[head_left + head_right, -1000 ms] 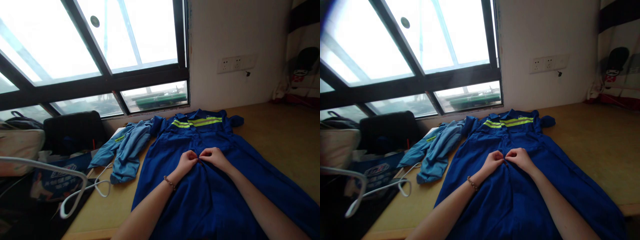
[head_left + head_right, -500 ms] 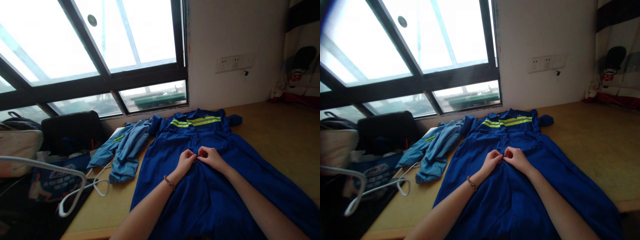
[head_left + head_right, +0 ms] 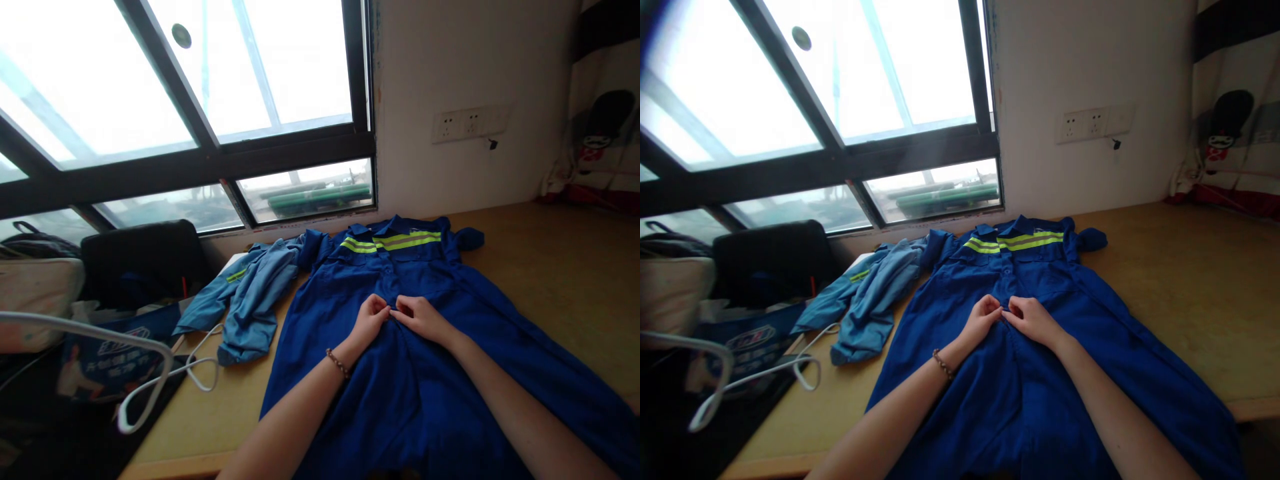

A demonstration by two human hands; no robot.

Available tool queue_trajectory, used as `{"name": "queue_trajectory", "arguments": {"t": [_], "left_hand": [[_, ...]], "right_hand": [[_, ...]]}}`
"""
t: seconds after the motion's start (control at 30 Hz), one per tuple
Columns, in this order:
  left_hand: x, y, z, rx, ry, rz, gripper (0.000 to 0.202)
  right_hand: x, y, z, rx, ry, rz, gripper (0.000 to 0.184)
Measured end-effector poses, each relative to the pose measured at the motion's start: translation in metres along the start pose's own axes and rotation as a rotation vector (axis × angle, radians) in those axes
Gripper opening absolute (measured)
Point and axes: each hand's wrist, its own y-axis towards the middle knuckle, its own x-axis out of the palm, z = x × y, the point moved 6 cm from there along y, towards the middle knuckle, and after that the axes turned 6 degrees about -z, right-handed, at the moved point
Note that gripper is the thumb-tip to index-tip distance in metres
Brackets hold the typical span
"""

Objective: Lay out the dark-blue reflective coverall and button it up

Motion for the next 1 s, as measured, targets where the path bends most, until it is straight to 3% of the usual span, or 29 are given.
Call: {"name": "queue_trajectory", "arguments": {"t": [0.23, 0.43, 0.53, 0.8, 1.0], "left_hand": [[0.007, -0.003, 0.003, -0.018, -0.114, -0.033, 0.037], [0.011, -0.005, 0.003, -0.016, -0.023, -0.089, 0.039], [0.009, -0.001, 0.001, 0.001, 0.128, -0.098, 0.036], [0.000, 0.030, 0.005, 0.132, 0.417, -0.101, 0.038], [-0.002, 0.067, -0.002, 0.200, 0.503, -0.210, 0.044]], "right_hand": [[0.003, 0.005, 0.012, 0.020, 0.093, 0.025, 0.037], [0.015, 0.008, 0.048, 0.341, 0.474, 0.024, 0.038], [0.013, 0.007, 0.051, 0.388, 0.561, 0.096, 0.038], [-0.010, 0.034, 0.057, 0.114, -0.038, 0.203, 0.042], [-0.037, 0.076, 0.086, 0.199, -0.189, 0.264, 0.042]]}}
